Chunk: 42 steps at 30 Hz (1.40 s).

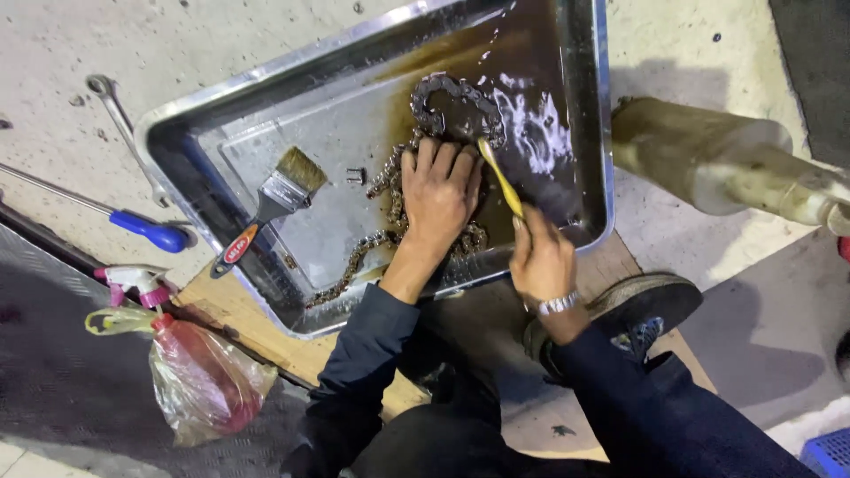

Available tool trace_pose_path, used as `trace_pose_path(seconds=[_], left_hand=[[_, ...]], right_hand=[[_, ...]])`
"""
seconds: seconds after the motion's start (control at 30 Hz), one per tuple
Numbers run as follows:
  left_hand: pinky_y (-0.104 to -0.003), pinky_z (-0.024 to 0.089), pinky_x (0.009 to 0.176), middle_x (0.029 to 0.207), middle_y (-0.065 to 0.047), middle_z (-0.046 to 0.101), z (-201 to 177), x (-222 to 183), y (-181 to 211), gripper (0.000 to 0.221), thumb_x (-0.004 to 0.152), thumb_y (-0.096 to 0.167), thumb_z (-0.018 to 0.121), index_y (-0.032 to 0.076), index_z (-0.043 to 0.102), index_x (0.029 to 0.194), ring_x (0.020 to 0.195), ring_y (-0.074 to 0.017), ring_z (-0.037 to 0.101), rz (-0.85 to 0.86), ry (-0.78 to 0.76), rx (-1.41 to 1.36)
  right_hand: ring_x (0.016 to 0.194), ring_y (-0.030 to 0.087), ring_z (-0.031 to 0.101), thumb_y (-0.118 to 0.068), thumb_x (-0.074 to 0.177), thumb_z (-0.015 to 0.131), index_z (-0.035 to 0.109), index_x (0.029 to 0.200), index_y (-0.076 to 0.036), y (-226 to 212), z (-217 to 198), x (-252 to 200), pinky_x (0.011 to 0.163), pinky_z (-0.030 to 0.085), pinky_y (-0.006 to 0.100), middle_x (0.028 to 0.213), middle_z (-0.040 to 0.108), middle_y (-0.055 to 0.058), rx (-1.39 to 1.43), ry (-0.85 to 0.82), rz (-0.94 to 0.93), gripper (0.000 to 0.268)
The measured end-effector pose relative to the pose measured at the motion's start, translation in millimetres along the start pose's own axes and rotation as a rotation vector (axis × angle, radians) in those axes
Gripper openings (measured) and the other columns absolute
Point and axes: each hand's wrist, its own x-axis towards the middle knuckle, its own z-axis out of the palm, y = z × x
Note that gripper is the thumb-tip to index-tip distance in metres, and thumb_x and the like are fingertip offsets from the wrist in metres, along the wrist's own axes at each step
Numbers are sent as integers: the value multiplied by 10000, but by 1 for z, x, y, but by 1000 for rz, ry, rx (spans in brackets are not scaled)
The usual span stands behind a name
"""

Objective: Cleaning a motorcycle chain with a brush in a tray of degreaser

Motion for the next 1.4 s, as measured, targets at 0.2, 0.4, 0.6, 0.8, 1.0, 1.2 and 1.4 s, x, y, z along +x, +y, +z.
trace_pose_path(seconds=[0.2, 0.4, 0.6, 0.8, 1.0, 1.2, 1.4], left_hand=[[-376, 371, 641, 799, -37, 585, -7, 6, 2, 95, 872, 206, 729, 114, 711, 888, 812, -252, 537, 39, 21, 12], [-362, 369, 649, 785, -11, 591, -9, 6, 6, 83, 814, 167, 768, 129, 726, 875, 814, -230, 525, -8, -3, 13], [-372, 376, 653, 785, -32, 605, -4, 0, 2, 100, 833, 210, 773, 129, 723, 864, 827, -248, 539, -22, 19, 10], [-385, 375, 651, 784, -58, 615, 2, -6, 0, 127, 818, 213, 783, 107, 721, 848, 825, -273, 538, -44, 16, -2], [-393, 375, 663, 785, -44, 590, -8, 2, 6, 152, 788, 242, 778, 126, 681, 804, 838, -268, 526, -40, -20, 60], [-422, 393, 703, 970, -138, 639, 0, 23, 23, 469, 802, 376, 833, 36, 694, 1093, 936, -316, 550, -74, -47, 45], [-378, 364, 687, 934, -116, 653, 29, 39, 30, 184, 868, 152, 762, 63, 735, 1026, 928, -279, 534, 3, -111, 49]], right_hand=[[878, 468, 707, -212, 1047, 597, 698, 1197, -104, -17, -10, 16, 715, 564, 561, 929, 725, 240, -16, 10, 21, 211], [910, 473, 709, -214, 1048, 576, 696, 1211, -97, -12, -14, -5, 749, 567, 566, 978, 735, 247, 38, -49, 82, 234], [868, 472, 712, -208, 1028, 597, 706, 1201, -113, -33, -10, 17, 722, 569, 569, 904, 726, 250, 23, -23, 47, 225], [885, 487, 701, -214, 1043, 584, 699, 1201, -109, -15, -8, 19, 737, 561, 584, 930, 722, 246, 19, -4, 9, 222], [883, 480, 703, -225, 1035, 591, 706, 1203, -114, 4, -42, -13, 760, 555, 580, 896, 721, 254, -72, -44, 144, 231], [919, 473, 701, -202, 1040, 595, 711, 1180, -112, -8, -48, 3, 765, 562, 552, 936, 733, 238, -7, -16, 189, 202], [891, 501, 688, -261, 1091, 534, 703, 1196, -94, 5, -74, -11, 769, 541, 595, 921, 727, 257, -56, -6, 203, 260]])
